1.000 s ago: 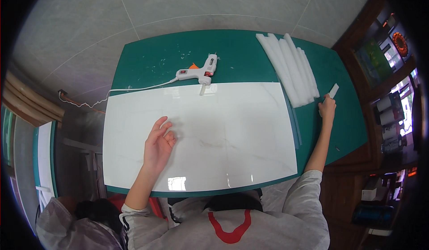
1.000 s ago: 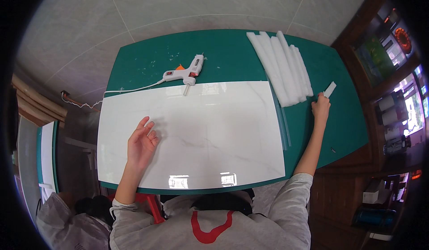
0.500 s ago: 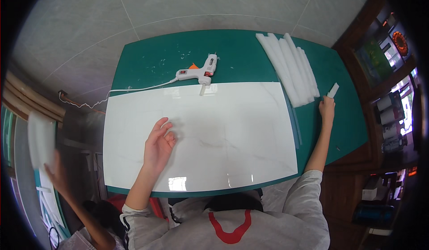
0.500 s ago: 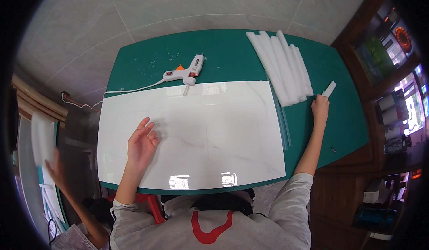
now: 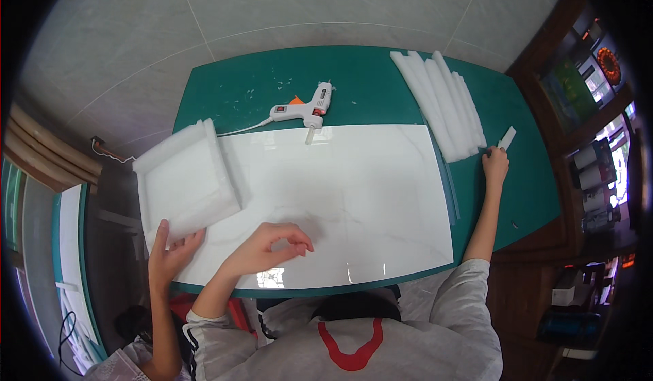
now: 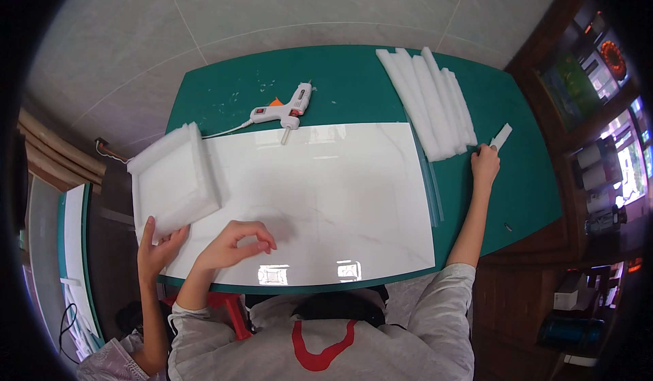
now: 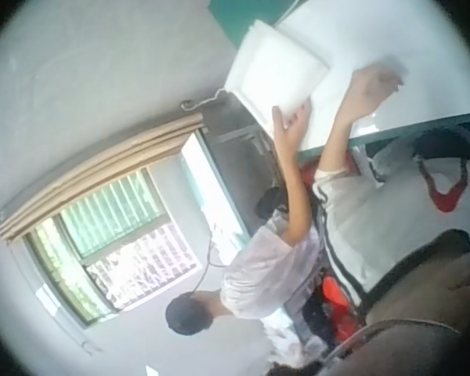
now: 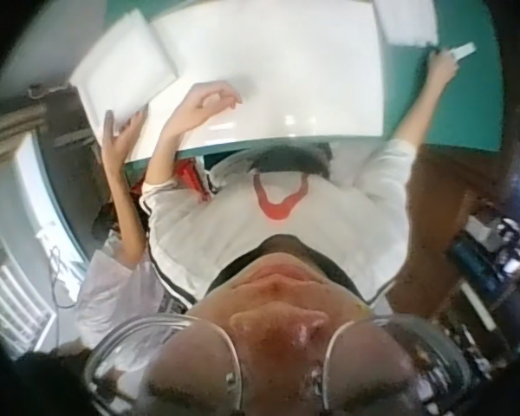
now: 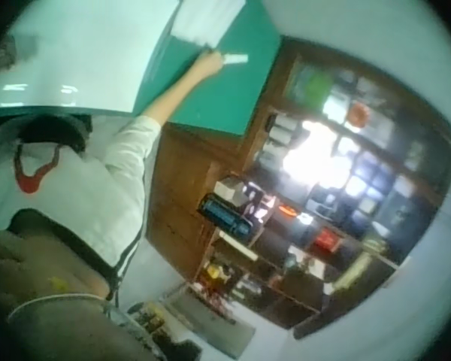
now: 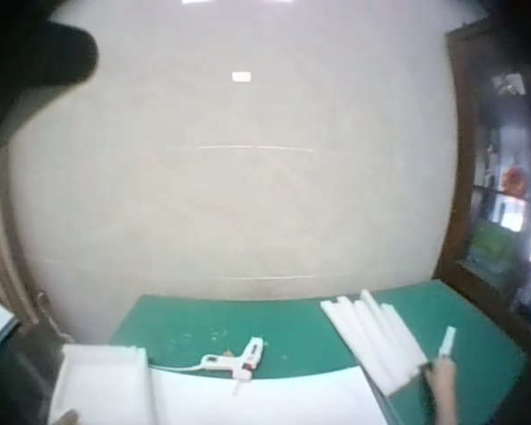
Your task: Assembling a rectangular structure using foam strips and a hot glue gun.
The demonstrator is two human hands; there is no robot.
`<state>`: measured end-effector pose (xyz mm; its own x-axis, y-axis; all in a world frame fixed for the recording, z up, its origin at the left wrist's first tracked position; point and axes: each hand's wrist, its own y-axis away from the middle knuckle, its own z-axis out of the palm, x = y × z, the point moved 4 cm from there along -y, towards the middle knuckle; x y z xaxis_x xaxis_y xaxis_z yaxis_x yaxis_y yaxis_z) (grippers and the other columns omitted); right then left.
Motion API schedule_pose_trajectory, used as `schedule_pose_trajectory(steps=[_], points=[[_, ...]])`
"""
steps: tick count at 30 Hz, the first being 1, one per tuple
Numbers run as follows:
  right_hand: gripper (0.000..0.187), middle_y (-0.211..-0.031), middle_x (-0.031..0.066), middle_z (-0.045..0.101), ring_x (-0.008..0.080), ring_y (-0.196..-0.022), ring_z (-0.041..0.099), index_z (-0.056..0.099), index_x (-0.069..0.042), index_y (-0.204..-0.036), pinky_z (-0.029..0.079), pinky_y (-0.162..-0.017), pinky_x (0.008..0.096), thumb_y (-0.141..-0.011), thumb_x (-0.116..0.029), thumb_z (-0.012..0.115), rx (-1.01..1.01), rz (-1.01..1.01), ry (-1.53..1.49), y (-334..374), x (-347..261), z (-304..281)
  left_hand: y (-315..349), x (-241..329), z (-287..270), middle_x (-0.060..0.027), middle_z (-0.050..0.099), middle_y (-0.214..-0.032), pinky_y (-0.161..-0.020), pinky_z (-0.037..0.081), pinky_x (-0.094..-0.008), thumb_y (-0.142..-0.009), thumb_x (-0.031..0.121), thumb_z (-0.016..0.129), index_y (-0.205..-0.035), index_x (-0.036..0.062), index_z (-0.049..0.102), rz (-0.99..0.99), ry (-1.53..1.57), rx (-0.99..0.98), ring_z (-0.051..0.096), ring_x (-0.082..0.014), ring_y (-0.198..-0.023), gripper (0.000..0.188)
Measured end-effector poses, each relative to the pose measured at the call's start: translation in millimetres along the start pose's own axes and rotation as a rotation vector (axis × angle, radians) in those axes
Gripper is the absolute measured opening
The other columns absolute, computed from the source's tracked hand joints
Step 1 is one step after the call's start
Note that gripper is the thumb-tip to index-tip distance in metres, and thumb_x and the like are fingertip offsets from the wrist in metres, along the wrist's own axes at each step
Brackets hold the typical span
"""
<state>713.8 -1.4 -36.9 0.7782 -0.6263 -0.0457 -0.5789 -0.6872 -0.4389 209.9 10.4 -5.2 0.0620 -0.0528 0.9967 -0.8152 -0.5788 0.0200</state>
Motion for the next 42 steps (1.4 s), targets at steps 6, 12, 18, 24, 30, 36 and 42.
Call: schedule_pose_trajectory(steps=[6, 12, 18, 24, 30, 36, 42], points=[[0.020, -0.092, 0.0146, 0.052, 0.0337, -0.081, 0.054, 0.059, -0.008, -0.083, 0.045, -0.071, 0.0402, -0.063, -0.007, 0.059, 0.046, 0.136, -0.087, -0.9, 9.8, 9.5, 9.8, 15.5, 28.4, -0.0076, 0.056, -0.083, -0.068, 0.043, -0.0299, -0.076, 0.012, 0.055, -0.088, 0.0056, 0.056, 0.094, -0.499, -0.177, 0.054, -0.0220, -0.076, 0.014], [0.029, -0.092, 0.0185, 0.050, 0.0365, -0.082, 0.051, 0.055, -0.005, -0.090, 0.043, -0.074, 0.0410, -0.062, -0.007, 0.060, 0.141, 0.101, -0.126, -3.9, 24.3, 23.2, 22.1, 30.4, 25.3, -0.0092, 0.054, -0.091, -0.073, 0.041, -0.0335, -0.073, 0.011, 0.057, -0.090, 0.0051, 0.054, 0.159, -0.671, 0.010, 0.051, -0.0253, -0.085, 0.018], [0.046, -0.092, 0.0233, 0.050, 0.0393, -0.084, 0.052, 0.044, -0.003, -0.106, 0.043, -0.074, 0.0430, -0.064, -0.011, 0.062, 0.091, 0.232, -0.121, -3.1, 26.6, 21.2, 58.2, 47.7, -15.9, -0.0124, 0.053, -0.095, -0.080, 0.038, -0.0308, -0.069, 0.002, 0.056, -0.094, 0.0012, 0.052, 0.164, -0.769, 0.706, 0.051, -0.0253, -0.090, 0.025], [0.043, -0.087, 0.0247, 0.054, 0.0392, -0.084, 0.053, 0.044, 0.000, -0.104, 0.043, -0.074, 0.0434, -0.067, -0.016, 0.059, 0.063, 0.246, -0.126, -3.4, 32.0, 16.5, 118.2, 46.2, -77.5, -0.0124, 0.050, -0.104, -0.087, 0.033, -0.0308, -0.076, 0.006, 0.051, -0.105, 0.0006, 0.048, 0.102, -0.917, 1.268, 0.047, -0.0251, -0.100, 0.029], [0.033, -0.085, 0.0245, 0.057, 0.0381, -0.080, 0.055, 0.048, 0.002, -0.100, 0.043, -0.072, 0.0431, -0.070, -0.011, 0.047, 0.176, 0.250, -0.214, -3.6, 29.9, 13.8, 181.3, -22.6, -182.6, -0.0125, 0.041, -0.120, -0.093, 0.029, -0.0309, -0.083, 0.023, 0.046, -0.122, 0.0053, 0.035, -0.123, -0.524, 1.434, 0.040, -0.0232, -0.111, 0.045], [0.032, -0.082, 0.0217, 0.059, 0.0367, -0.079, 0.056, 0.050, -0.003, -0.103, 0.043, -0.071, 0.0416, -0.073, -0.012, 0.045, 0.180, 0.336, -0.354, -2.2, 20.3, -7.3, 192.5, -76.6, -227.9, -0.0137, 0.039, -0.121, -0.092, 0.031, -0.0282, -0.081, 0.032, 0.046, -0.129, 0.0079, 0.024, -0.166, 0.209, 1.239, 0.043, -0.0212, -0.106, 0.058], [0.029, -0.078, 0.0189, 0.060, 0.0288, -0.073, 0.059, 0.055, -0.006, -0.099, 0.044, -0.068, 0.0355, -0.074, -0.015, 0.046, 0.228, 0.252, -0.698, -7.8, 22.6, -2.2, 164.8, -54.9, -197.6, -0.0139, 0.045, -0.112, -0.083, 0.039, -0.0300, -0.075, 0.011, 0.049, -0.128, 0.0060, 0.024, -0.157, 0.144, 1.137, 0.047, -0.0203, -0.100, 0.058]])
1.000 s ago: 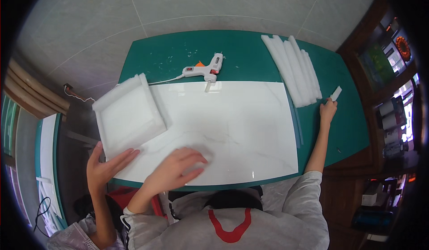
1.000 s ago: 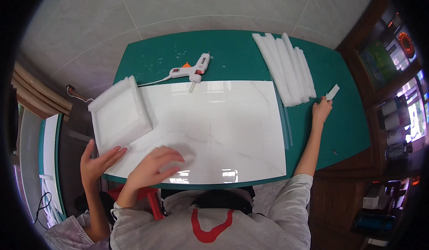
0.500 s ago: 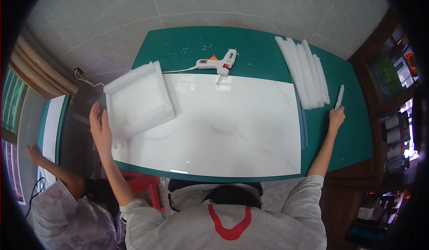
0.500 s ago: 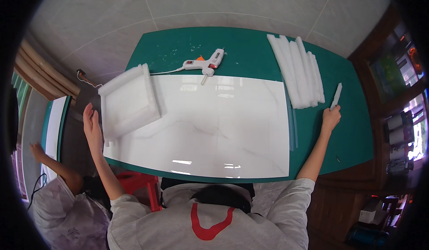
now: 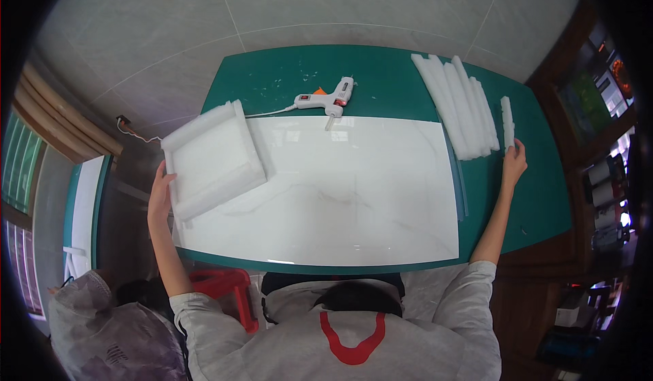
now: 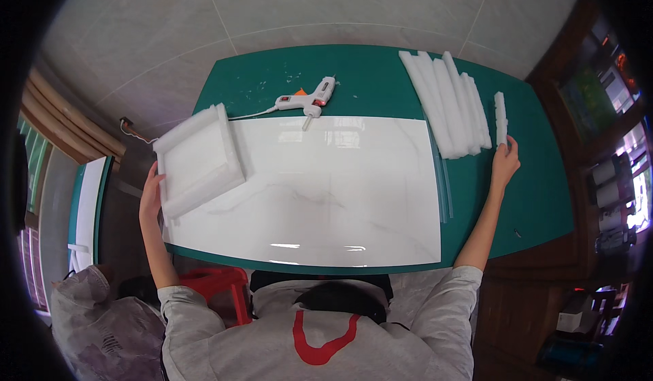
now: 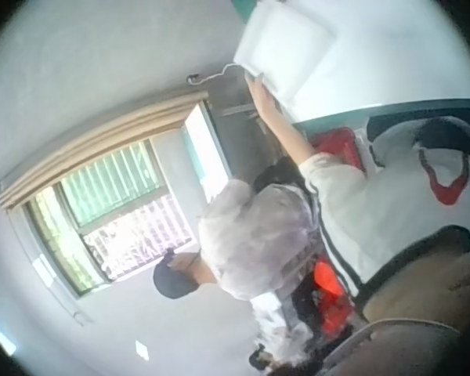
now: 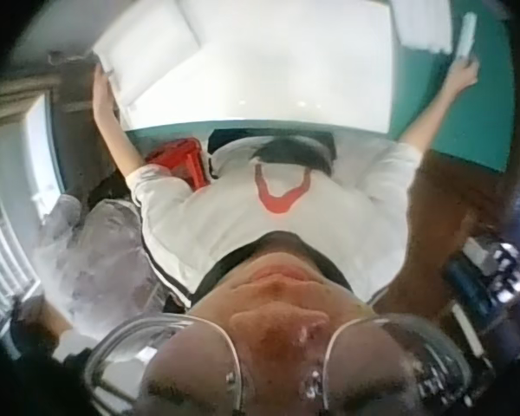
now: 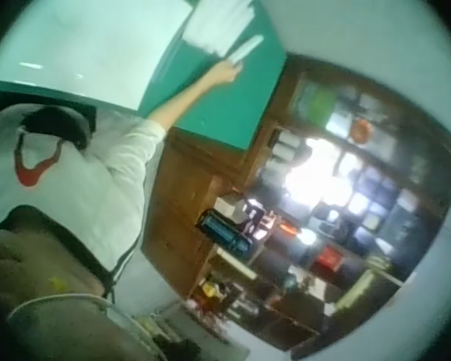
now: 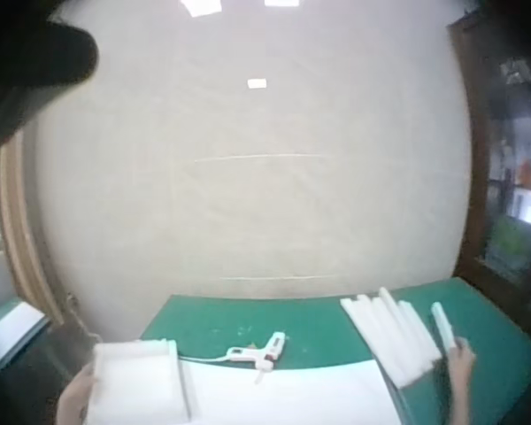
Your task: Assembling a rectangular structure using foam strips and a hot glue gun.
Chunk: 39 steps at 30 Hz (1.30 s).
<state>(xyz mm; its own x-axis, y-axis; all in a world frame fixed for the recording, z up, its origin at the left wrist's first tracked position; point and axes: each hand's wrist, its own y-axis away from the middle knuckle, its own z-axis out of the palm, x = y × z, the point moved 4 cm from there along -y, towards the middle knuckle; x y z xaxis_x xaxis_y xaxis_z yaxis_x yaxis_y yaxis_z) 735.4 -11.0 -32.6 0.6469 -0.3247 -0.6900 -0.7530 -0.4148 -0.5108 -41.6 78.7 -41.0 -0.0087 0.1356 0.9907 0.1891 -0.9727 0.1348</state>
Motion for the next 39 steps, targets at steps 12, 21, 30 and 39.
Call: schedule_pose_trajectory(steps=[12, 21, 30, 39], points=[[0.029, -0.082, 0.0163, 0.060, 0.0250, -0.074, 0.059, 0.056, -0.008, -0.100, 0.044, -0.070, 0.0324, -0.073, -0.015, 0.046, 0.017, 0.009, -0.071, 2.7, -5.9, -1.7, 31.6, 34.0, 46.1, -0.0137, 0.042, -0.116, -0.084, 0.041, -0.0325, -0.074, 0.004, 0.048, -0.127, 0.0103, 0.025, 0.077, 0.278, -0.103, 0.046, -0.0230, -0.103, 0.058], [0.031, -0.085, 0.0099, 0.061, 0.0142, -0.072, 0.057, 0.056, -0.009, -0.104, 0.046, -0.067, 0.0256, -0.074, -0.014, 0.049, 0.038, 0.117, -0.160, -4.5, 4.8, 0.3, 59.5, 16.7, 95.9, -0.0111, 0.036, -0.124, -0.092, 0.032, -0.0292, -0.076, 0.019, 0.048, -0.129, 0.0062, 0.023, -0.013, 0.231, -0.269, 0.039, -0.0211, -0.111, 0.060], [0.040, -0.097, 0.0122, 0.056, 0.0155, -0.082, 0.055, 0.045, 0.003, -0.114, 0.043, -0.078, 0.0256, -0.076, -0.007, 0.054, -0.302, 0.101, -1.203, 14.7, -56.4, 10.6, 84.4, 8.0, 194.8, -0.0125, 0.037, -0.122, -0.091, 0.035, -0.0307, -0.077, 0.013, 0.049, -0.128, 0.0080, 0.027, -0.194, 0.420, -0.402, 0.039, -0.0212, -0.111, 0.056], [0.035, -0.101, 0.0093, 0.054, 0.0220, -0.094, 0.050, 0.057, -0.008, -0.103, 0.039, -0.082, 0.0300, -0.070, -0.001, 0.058, -1.057, -0.727, -0.710, 141.1, -198.7, 11.4, 72.2, -4.8, 210.1, -0.0099, 0.040, -0.121, -0.094, 0.028, -0.0313, -0.085, 0.034, 0.036, -0.126, 0.0069, 0.031, -0.157, 0.314, -0.468, 0.039, -0.0191, -0.111, 0.049]])
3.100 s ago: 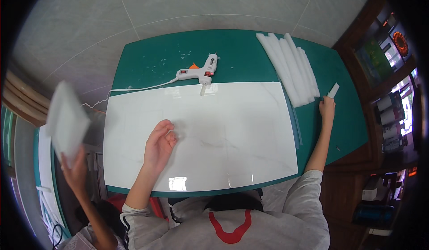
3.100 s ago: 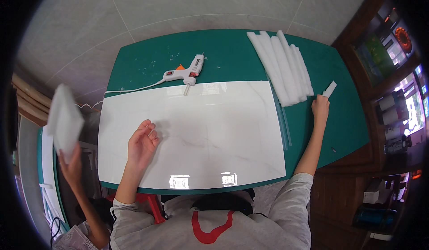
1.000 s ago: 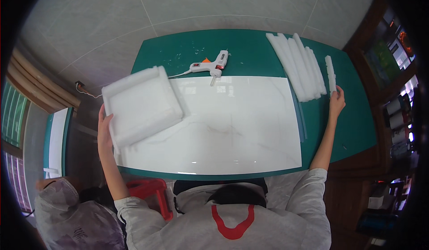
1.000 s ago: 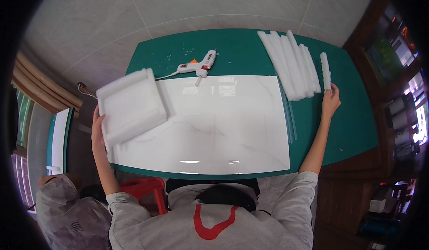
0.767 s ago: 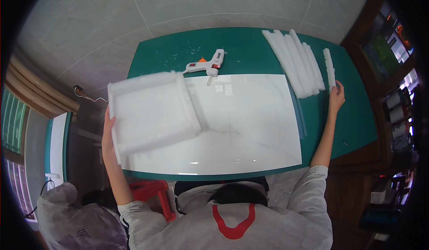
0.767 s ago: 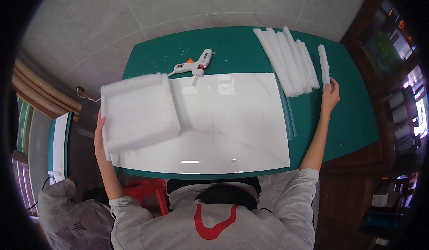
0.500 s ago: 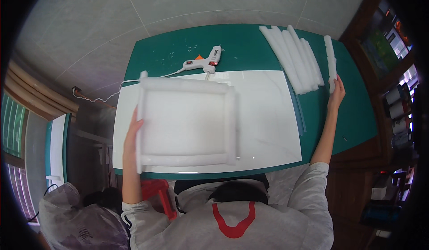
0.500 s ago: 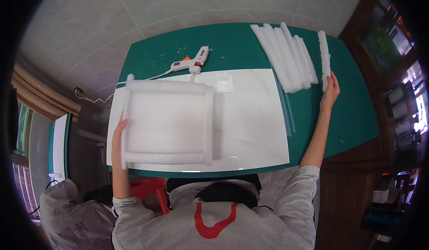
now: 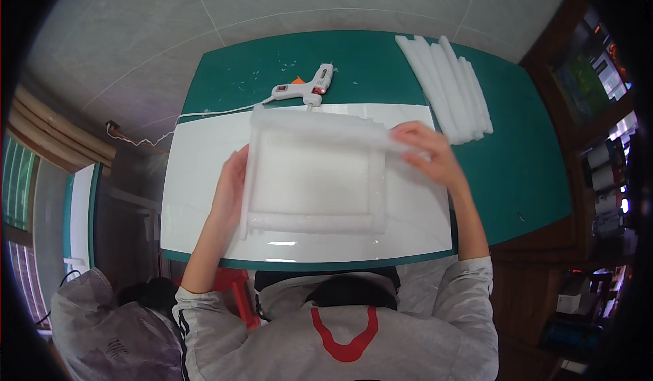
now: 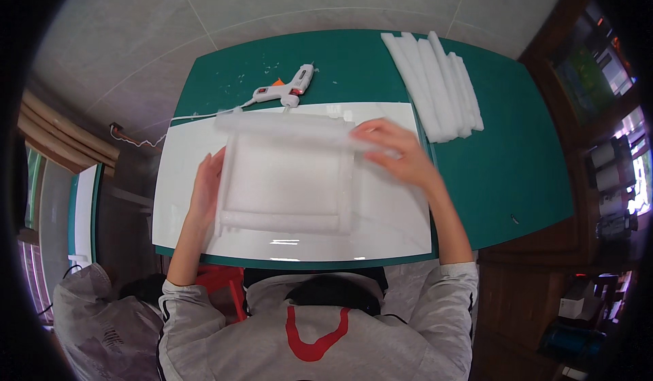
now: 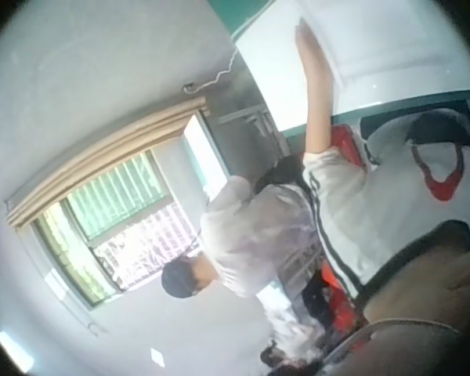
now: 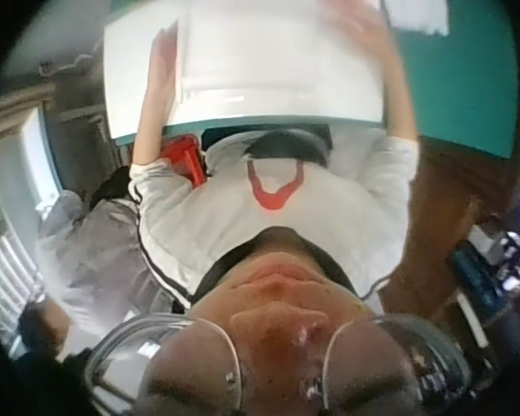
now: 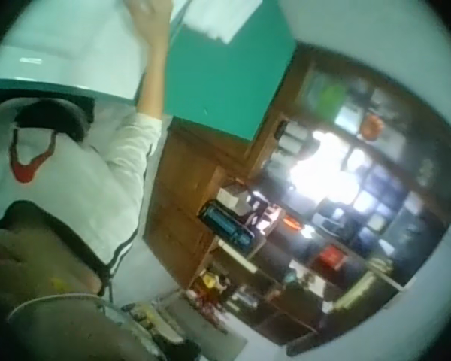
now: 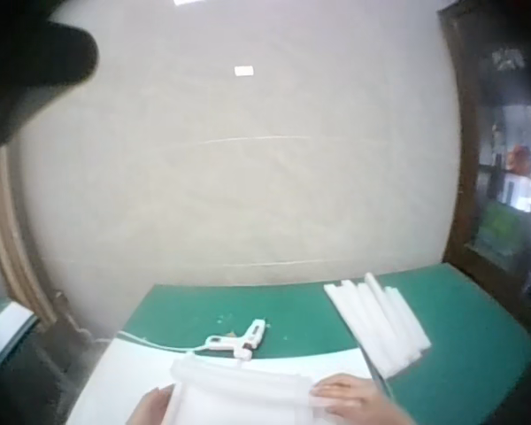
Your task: Assembling a rectangular structure using foam strips and a hot glue gun.
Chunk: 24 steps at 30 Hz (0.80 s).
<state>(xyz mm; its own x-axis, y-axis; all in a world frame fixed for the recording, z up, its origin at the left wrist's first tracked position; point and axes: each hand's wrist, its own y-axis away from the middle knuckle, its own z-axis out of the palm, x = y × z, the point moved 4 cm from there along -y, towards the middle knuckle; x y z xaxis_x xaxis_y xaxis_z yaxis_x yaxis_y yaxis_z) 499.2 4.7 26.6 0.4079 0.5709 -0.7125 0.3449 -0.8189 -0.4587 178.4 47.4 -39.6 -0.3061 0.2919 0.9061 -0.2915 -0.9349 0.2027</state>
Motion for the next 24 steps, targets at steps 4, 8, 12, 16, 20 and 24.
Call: schedule_pose_trajectory(steps=[4, 8, 12, 16, 20, 24], points=[[0.034, -0.103, 0.0075, 0.051, 0.0231, -0.093, 0.047, 0.058, -0.013, -0.103, 0.039, -0.080, 0.0307, -0.071, -0.002, 0.058, -0.162, -0.032, 0.054, 1.4, -3.7, 39.6, -8.7, 13.8, -29.7, -0.0046, 0.041, -0.121, -0.094, 0.021, -0.0313, -0.087, 0.034, 0.030, -0.121, 0.0093, 0.038, 0.186, -0.259, 0.272, 0.036, -0.0153, -0.111, 0.043], [0.033, -0.104, 0.0064, 0.049, 0.0229, -0.092, 0.043, 0.059, -0.015, -0.103, 0.035, -0.081, 0.0310, -0.072, -0.005, 0.058, -0.144, -0.063, 0.157, 2.2, -2.8, 48.5, -20.2, 39.5, -26.9, -0.0056, 0.044, -0.116, -0.092, 0.025, -0.0306, -0.085, 0.031, 0.036, -0.116, 0.0086, 0.042, 0.266, -0.324, 0.287, 0.038, -0.0153, -0.107, 0.039], [0.039, -0.107, 0.0071, 0.049, 0.0225, -0.097, 0.042, 0.057, -0.012, -0.104, 0.030, -0.085, 0.0324, -0.066, -0.006, 0.062, -0.160, -0.056, 0.240, 0.7, -5.1, 48.8, -24.5, 40.3, -14.8, -0.0050, 0.044, -0.116, -0.090, 0.028, -0.0287, -0.085, 0.026, 0.040, -0.115, 0.0073, 0.043, 0.288, -0.518, 0.189, 0.041, -0.0149, -0.105, 0.035], [0.045, -0.110, 0.0069, 0.047, 0.0230, -0.101, 0.041, 0.054, -0.010, -0.107, 0.031, -0.086, 0.0325, -0.063, -0.008, 0.064, -0.154, -0.059, 0.197, -1.9, -12.1, 43.8, -19.2, 30.7, 1.3, -0.0058, 0.044, -0.113, -0.088, 0.032, -0.0278, -0.077, 0.008, 0.050, -0.111, 0.0060, 0.044, 0.353, -0.644, 0.076, 0.041, -0.0157, -0.104, 0.035], [0.039, -0.104, 0.0070, 0.050, 0.0223, -0.098, 0.044, 0.057, -0.008, -0.101, 0.034, -0.084, 0.0318, -0.063, -0.007, 0.062, -0.054, 0.012, 0.056, -0.5, -3.3, 16.6, -16.5, 24.1, -1.9, -0.0049, 0.043, -0.114, -0.085, 0.034, -0.0278, -0.073, 0.001, 0.053, -0.111, 0.0066, 0.043, 0.358, -0.669, 0.081, 0.040, -0.0167, -0.104, 0.040], [0.025, -0.090, 0.0042, 0.052, 0.0173, -0.083, 0.051, 0.062, -0.007, -0.087, 0.043, -0.070, 0.0262, -0.063, 0.001, 0.062, -0.091, 0.022, 0.005, 3.9, 9.2, 0.0, -15.5, 22.5, -1.5, -0.0045, 0.043, -0.114, -0.081, 0.037, -0.0257, -0.073, 0.001, 0.054, -0.111, 0.0070, 0.043, 0.361, -0.682, 0.094, 0.041, -0.0149, -0.100, 0.040]])
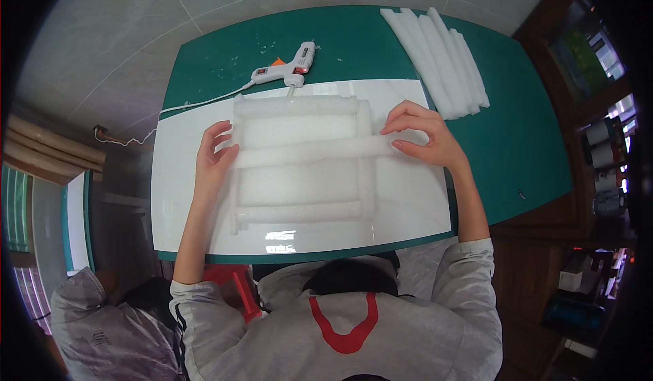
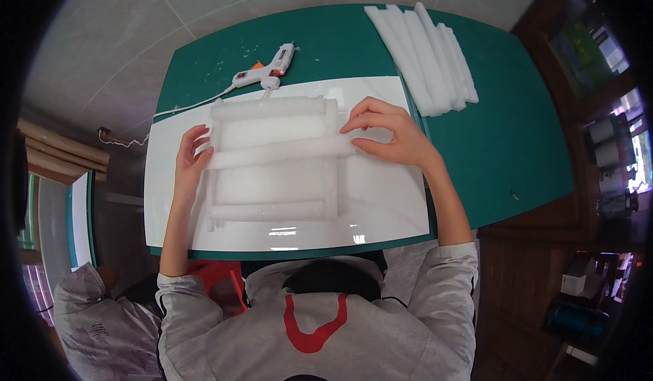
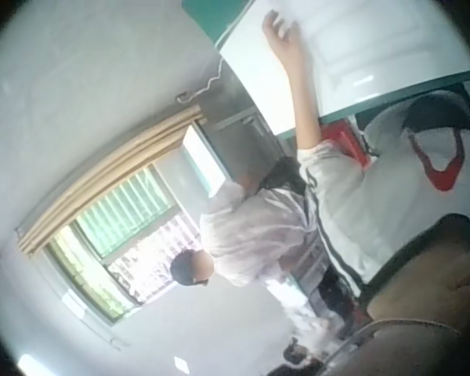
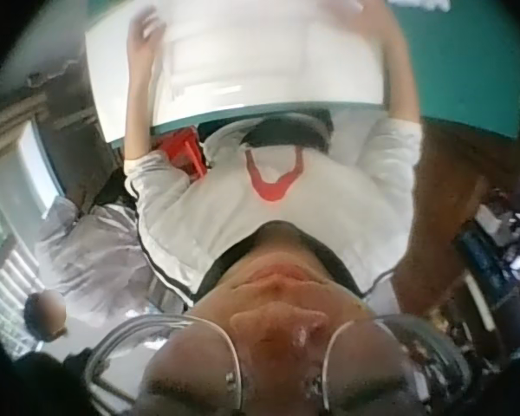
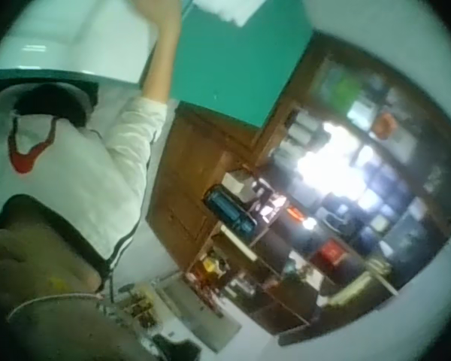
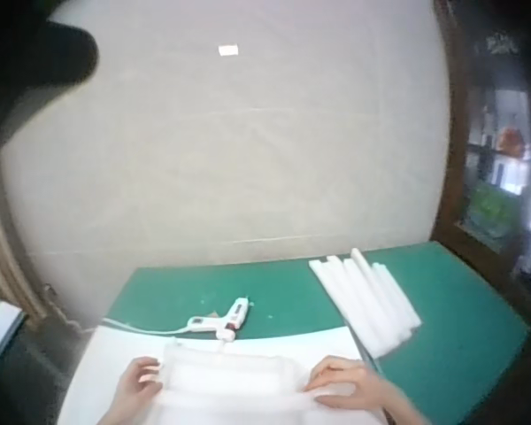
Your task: Assembling a rectangular structure using foam strips and a hot glue gun.
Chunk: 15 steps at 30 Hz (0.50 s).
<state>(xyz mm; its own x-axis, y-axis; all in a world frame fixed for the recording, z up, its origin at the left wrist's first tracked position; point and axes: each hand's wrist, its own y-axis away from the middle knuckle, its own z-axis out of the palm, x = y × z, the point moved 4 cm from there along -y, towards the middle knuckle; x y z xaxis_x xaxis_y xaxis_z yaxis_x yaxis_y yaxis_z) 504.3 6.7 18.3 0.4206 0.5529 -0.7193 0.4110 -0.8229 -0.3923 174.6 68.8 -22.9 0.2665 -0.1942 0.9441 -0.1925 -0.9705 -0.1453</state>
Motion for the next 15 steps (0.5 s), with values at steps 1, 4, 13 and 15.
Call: schedule_pose_trajectory(steps=[1, 4, 13, 15], points=[[0.022, -0.085, 0.0036, 0.053, 0.0160, -0.077, 0.052, 0.063, -0.007, -0.082, 0.044, -0.065, 0.0247, -0.062, 0.002, 0.062, -0.009, 0.006, -0.014, 0.4, 1.7, -0.1, -0.1, 0.0, 0.5, -0.0043, 0.043, -0.113, -0.077, 0.038, -0.0232, -0.072, 0.000, 0.054, -0.110, 0.0066, 0.044, -0.008, 0.018, 0.005, 0.042, -0.0130, -0.096, 0.040], [0.020, -0.082, 0.0034, 0.053, 0.0152, -0.074, 0.052, 0.063, -0.006, -0.079, 0.044, -0.061, 0.0235, -0.061, 0.001, 0.064, -0.049, 0.033, -0.066, 1.0, -2.5, 4.5, 1.6, 1.0, 0.1, -0.0037, 0.044, -0.110, -0.070, 0.039, -0.0187, -0.073, -0.001, 0.054, -0.109, 0.0056, 0.045, 0.002, 0.042, 0.008, 0.044, -0.0092, -0.089, 0.038], [0.019, -0.079, 0.0027, 0.051, 0.0126, -0.067, 0.048, 0.061, -0.007, -0.078, 0.041, -0.059, 0.0225, -0.061, -0.001, 0.067, -0.110, 0.042, -0.105, -2.0, -4.5, 16.7, 2.2, -1.0, 0.5, -0.0029, 0.048, -0.103, -0.066, 0.038, -0.0168, -0.075, 0.000, 0.054, -0.105, 0.0045, 0.048, -0.007, 0.052, 0.044, 0.046, -0.0062, -0.081, 0.030], [0.020, -0.081, 0.0040, 0.051, 0.0142, -0.072, 0.048, 0.061, -0.006, -0.078, 0.041, -0.061, 0.0232, -0.060, -0.001, 0.067, -0.126, 0.079, -0.099, -1.3, -4.7, 17.5, 2.3, -2.6, 1.0, -0.0029, 0.048, -0.103, -0.067, 0.038, -0.0177, -0.076, 0.001, 0.054, -0.104, 0.0047, 0.048, -0.013, 0.040, 0.035, 0.046, -0.0063, -0.082, 0.029]])
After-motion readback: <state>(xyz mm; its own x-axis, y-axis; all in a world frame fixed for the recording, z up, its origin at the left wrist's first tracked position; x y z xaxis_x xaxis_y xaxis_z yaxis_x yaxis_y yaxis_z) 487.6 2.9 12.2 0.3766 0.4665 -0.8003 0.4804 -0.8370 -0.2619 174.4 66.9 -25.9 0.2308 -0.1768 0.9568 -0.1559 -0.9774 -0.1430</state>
